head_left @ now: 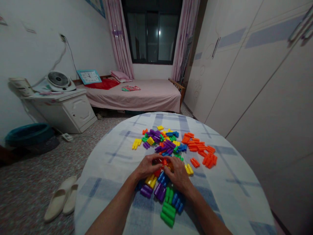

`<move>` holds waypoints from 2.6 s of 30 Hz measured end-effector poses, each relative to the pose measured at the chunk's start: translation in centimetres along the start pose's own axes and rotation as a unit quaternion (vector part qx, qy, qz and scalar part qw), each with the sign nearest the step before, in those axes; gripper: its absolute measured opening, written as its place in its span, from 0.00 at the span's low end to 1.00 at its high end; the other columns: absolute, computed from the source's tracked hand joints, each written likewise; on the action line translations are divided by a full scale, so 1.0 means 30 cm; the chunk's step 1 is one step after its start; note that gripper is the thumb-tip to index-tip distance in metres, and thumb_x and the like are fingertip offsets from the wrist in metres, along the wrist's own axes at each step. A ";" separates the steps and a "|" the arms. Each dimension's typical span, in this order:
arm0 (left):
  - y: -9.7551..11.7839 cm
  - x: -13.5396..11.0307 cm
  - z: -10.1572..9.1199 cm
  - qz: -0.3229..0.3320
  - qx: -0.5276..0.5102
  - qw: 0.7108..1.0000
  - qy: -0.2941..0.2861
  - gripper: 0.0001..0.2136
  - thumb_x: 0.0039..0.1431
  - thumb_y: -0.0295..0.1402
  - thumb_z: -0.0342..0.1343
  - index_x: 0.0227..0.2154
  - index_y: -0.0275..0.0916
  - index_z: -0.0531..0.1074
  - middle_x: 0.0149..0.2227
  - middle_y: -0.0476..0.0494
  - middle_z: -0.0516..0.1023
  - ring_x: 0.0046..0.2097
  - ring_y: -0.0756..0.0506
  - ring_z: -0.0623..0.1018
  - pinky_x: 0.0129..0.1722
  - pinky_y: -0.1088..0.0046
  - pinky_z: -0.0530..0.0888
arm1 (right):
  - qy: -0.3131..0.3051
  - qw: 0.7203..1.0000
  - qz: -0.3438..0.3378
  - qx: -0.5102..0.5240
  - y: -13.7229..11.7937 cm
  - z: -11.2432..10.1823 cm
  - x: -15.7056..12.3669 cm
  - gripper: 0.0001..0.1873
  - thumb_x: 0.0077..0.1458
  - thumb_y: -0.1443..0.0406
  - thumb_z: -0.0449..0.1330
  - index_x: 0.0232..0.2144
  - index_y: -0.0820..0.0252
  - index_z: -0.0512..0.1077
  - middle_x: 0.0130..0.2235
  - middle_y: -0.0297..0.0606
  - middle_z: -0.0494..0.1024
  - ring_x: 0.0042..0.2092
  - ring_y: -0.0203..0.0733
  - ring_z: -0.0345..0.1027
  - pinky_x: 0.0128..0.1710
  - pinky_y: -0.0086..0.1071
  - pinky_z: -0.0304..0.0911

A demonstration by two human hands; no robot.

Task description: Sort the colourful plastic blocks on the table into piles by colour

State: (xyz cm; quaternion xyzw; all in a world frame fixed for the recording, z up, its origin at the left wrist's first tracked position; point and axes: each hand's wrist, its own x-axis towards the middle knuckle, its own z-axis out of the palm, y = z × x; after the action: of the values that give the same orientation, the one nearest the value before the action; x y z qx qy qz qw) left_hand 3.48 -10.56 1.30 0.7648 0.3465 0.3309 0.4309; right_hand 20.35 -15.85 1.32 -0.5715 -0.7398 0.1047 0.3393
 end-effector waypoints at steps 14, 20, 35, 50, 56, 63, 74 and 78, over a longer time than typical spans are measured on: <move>-0.019 0.000 0.013 -0.003 0.138 0.989 0.043 0.15 0.50 0.33 0.55 0.42 0.39 0.73 0.32 0.48 0.75 0.31 0.51 0.72 0.32 0.77 0.69 | -0.031 0.997 -0.060 -0.039 -0.005 0.001 -0.005 0.13 0.57 0.68 0.51 0.42 0.54 0.71 0.38 0.37 0.74 0.43 0.42 0.65 0.46 0.39 0.57; -0.023 0.000 0.013 -0.013 0.131 0.991 0.026 0.19 0.49 0.34 0.56 0.46 0.40 0.71 0.35 0.49 0.76 0.31 0.51 0.73 0.33 0.77 0.70 | 0.073 0.997 -0.021 -0.030 0.044 -0.033 0.009 0.16 0.58 0.64 0.49 0.47 0.55 0.68 0.42 0.41 0.73 0.47 0.44 0.63 0.47 0.41 0.59; -0.026 0.001 0.007 -0.010 0.137 0.990 0.027 0.17 0.48 0.32 0.56 0.44 0.39 0.72 0.35 0.49 0.76 0.31 0.51 0.72 0.32 0.78 0.68 | 0.167 0.968 0.126 -0.137 0.217 -0.102 0.011 0.18 0.57 0.60 0.46 0.44 0.61 0.68 0.41 0.44 0.73 0.41 0.45 0.66 0.41 0.38 0.61; -0.025 0.004 0.009 -0.017 0.138 0.990 0.031 0.15 0.51 0.34 0.53 0.43 0.37 0.72 0.33 0.48 0.76 0.32 0.51 0.73 0.33 0.77 0.69 | 0.100 0.989 0.067 -0.084 0.189 -0.053 0.014 0.18 0.57 0.61 0.47 0.46 0.61 0.67 0.44 0.45 0.72 0.47 0.46 0.63 0.49 0.43 0.59; -0.020 0.004 0.008 -0.020 0.128 0.991 0.027 0.16 0.51 0.33 0.54 0.43 0.37 0.72 0.33 0.48 0.75 0.31 0.51 0.72 0.33 0.77 0.69 | 0.071 0.991 0.109 0.046 0.217 -0.037 0.022 0.20 0.56 0.56 0.48 0.44 0.61 0.69 0.45 0.45 0.72 0.49 0.47 0.64 0.52 0.44 0.58; -0.018 0.001 0.008 -0.022 0.129 0.991 0.026 0.16 0.51 0.34 0.54 0.43 0.37 0.72 0.33 0.48 0.75 0.31 0.51 0.73 0.33 0.77 0.68 | 0.050 0.981 0.116 0.145 0.188 -0.028 0.028 0.21 0.55 0.55 0.50 0.48 0.57 0.66 0.49 0.41 0.69 0.52 0.44 0.62 0.53 0.41 0.57; -0.018 0.000 0.007 -0.008 0.143 0.989 0.030 0.15 0.52 0.34 0.53 0.43 0.38 0.73 0.33 0.49 0.75 0.32 0.51 0.73 0.33 0.78 0.67 | 0.035 0.986 0.083 0.144 0.162 -0.006 0.026 0.17 0.58 0.58 0.48 0.46 0.57 0.67 0.47 0.40 0.70 0.51 0.42 0.62 0.54 0.39 0.56; -0.015 0.000 0.010 -0.010 0.164 0.986 0.035 0.15 0.53 0.35 0.53 0.43 0.38 0.73 0.31 0.49 0.74 0.31 0.51 0.72 0.32 0.78 0.67 | 0.034 0.986 0.086 0.136 0.160 -0.004 0.027 0.17 0.58 0.59 0.48 0.46 0.57 0.67 0.47 0.40 0.70 0.51 0.42 0.62 0.53 0.40 0.56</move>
State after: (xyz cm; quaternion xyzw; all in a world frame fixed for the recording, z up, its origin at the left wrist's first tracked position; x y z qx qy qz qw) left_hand 3.62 -10.51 0.76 0.8094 0.4191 0.2917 0.2902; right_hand 24.05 -13.57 -0.89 -0.5850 -0.6547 0.2137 0.4283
